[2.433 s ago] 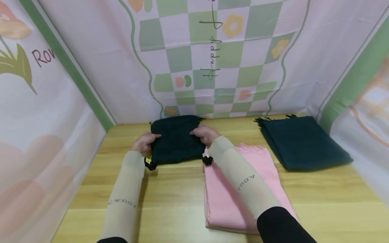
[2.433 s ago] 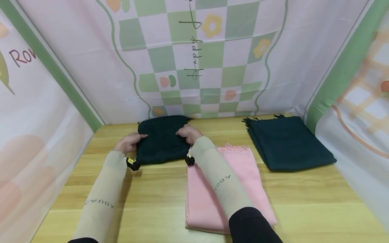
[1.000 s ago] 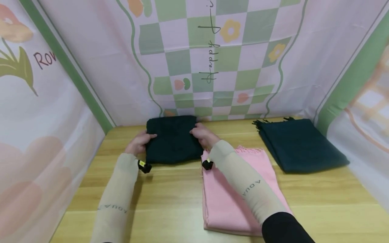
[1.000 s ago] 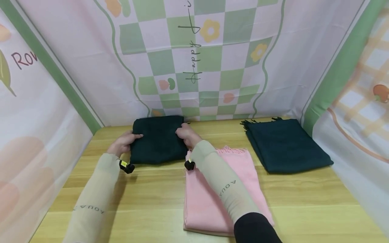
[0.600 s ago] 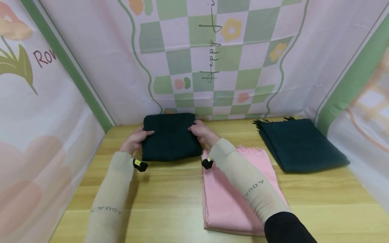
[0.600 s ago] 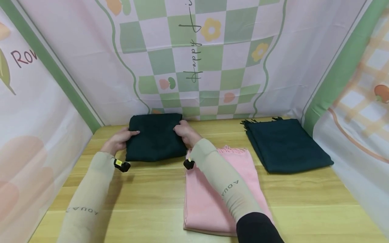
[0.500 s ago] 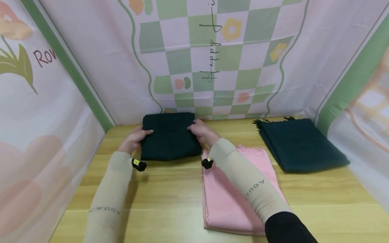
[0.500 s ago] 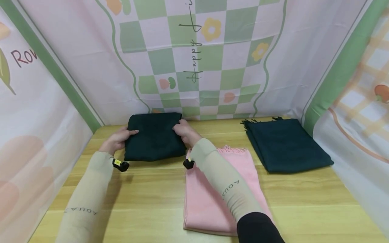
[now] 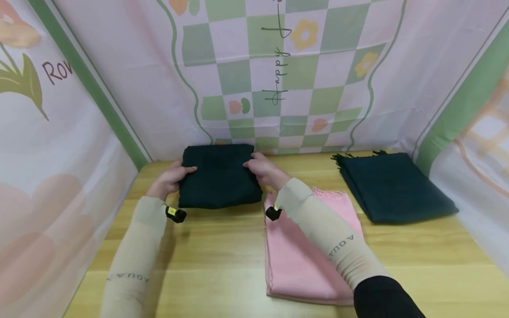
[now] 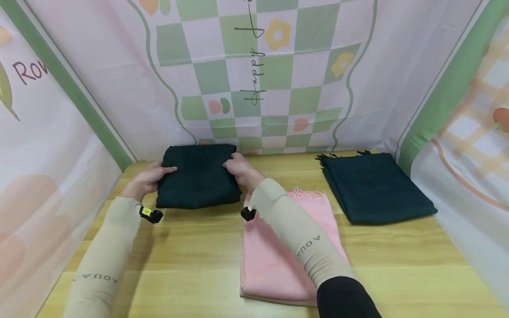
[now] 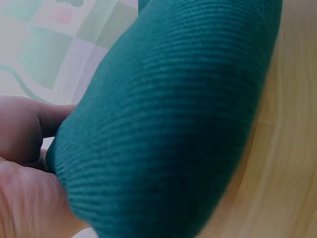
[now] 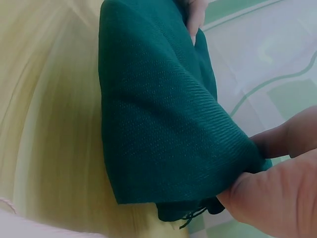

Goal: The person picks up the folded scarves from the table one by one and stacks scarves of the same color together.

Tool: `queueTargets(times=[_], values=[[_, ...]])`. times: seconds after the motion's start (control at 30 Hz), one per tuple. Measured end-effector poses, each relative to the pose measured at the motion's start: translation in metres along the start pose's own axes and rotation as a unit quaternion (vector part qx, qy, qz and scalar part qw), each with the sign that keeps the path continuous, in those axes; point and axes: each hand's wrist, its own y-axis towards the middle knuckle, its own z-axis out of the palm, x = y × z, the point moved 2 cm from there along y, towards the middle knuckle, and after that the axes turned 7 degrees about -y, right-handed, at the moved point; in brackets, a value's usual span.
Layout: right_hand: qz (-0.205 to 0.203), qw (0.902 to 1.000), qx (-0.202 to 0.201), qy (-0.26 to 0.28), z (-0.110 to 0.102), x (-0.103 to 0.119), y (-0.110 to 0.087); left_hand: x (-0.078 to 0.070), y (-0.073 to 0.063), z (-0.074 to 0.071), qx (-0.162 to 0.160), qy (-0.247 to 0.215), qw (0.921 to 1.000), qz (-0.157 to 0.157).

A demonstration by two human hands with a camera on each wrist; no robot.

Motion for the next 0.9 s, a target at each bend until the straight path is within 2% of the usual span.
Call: queueTargets(times=[0.2, 0.43, 0.9], values=[[-0.001, 0.9999, 0.008, 0.012, 0.002, 0.002, -0.004, -0.003, -0.004, 0.000, 0.003, 0.002, 1.0000, 0.009], [-0.004, 0.9990, 0.032, 0.032, 0.005, 0.003, -0.018, -0.001, -0.012, -0.001, 0.014, 0.027, 0.9995, 0.010], [-0.015, 0.9985, 0.050, 0.014, 0.000, -0.003, -0.032, 0.002, -0.024, 0.003, 0.030, 0.040, 0.9986, 0.016]])
